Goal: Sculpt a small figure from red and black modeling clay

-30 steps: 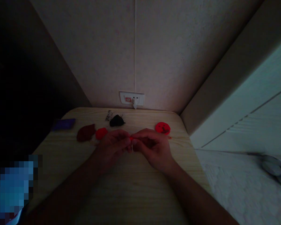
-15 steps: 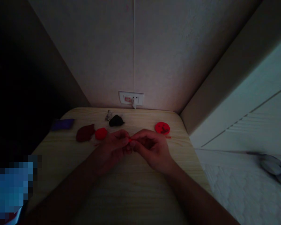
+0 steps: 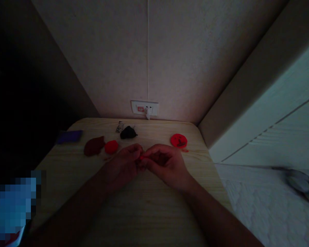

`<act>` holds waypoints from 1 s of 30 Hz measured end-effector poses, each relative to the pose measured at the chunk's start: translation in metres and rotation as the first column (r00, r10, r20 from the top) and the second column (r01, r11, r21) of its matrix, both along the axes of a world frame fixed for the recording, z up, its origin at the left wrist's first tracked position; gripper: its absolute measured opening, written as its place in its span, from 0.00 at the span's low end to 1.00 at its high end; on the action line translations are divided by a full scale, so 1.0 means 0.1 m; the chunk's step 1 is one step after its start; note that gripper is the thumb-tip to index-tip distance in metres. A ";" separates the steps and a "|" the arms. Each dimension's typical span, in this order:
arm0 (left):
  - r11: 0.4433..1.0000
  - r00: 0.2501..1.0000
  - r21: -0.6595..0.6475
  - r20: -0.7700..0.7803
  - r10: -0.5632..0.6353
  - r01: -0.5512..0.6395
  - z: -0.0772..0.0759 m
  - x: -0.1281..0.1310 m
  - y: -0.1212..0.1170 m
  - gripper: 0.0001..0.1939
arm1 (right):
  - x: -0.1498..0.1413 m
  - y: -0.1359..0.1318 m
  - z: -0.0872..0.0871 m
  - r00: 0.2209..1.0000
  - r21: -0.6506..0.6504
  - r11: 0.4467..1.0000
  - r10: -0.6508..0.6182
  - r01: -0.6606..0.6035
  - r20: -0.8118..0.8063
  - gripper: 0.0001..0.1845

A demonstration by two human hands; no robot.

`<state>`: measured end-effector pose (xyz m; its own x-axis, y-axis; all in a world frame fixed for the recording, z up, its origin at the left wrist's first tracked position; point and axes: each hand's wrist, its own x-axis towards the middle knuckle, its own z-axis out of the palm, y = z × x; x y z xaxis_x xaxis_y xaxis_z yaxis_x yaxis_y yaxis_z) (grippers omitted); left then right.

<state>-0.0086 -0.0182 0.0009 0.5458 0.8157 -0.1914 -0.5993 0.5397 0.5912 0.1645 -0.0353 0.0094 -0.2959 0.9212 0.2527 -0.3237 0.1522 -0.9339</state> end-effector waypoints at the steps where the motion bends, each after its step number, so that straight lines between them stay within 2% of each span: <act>1: 1.000 1.000 -0.009 0.004 0.002 -0.001 0.00 0.00 0.00 0.15 | 0.00 0.00 0.00 1.000 -0.003 1.000 -0.003 0.003 -0.003 0.08; 11: 1.000 0.999 0.027 -0.050 -0.009 0.010 -0.02 0.02 -0.02 0.15 | -0.02 0.00 0.02 1.000 -0.029 0.999 -0.016 0.016 -0.002 0.08; 18: 0.999 1.000 0.014 -0.006 -0.031 0.031 -0.04 0.03 -0.02 0.16 | -0.01 0.01 0.02 0.999 -0.054 0.997 -0.046 0.047 0.019 0.08; 25: 0.999 0.999 -0.045 0.029 -0.025 0.026 -0.05 0.04 -0.05 0.17 | 0.00 0.02 0.04 0.995 0.002 0.996 -0.090 0.090 0.038 0.07; 30: 0.999 0.999 -0.042 0.027 -0.029 0.030 -0.05 0.04 -0.05 0.16 | 0.00 0.01 0.03 0.995 -0.006 0.996 -0.093 0.094 0.046 0.07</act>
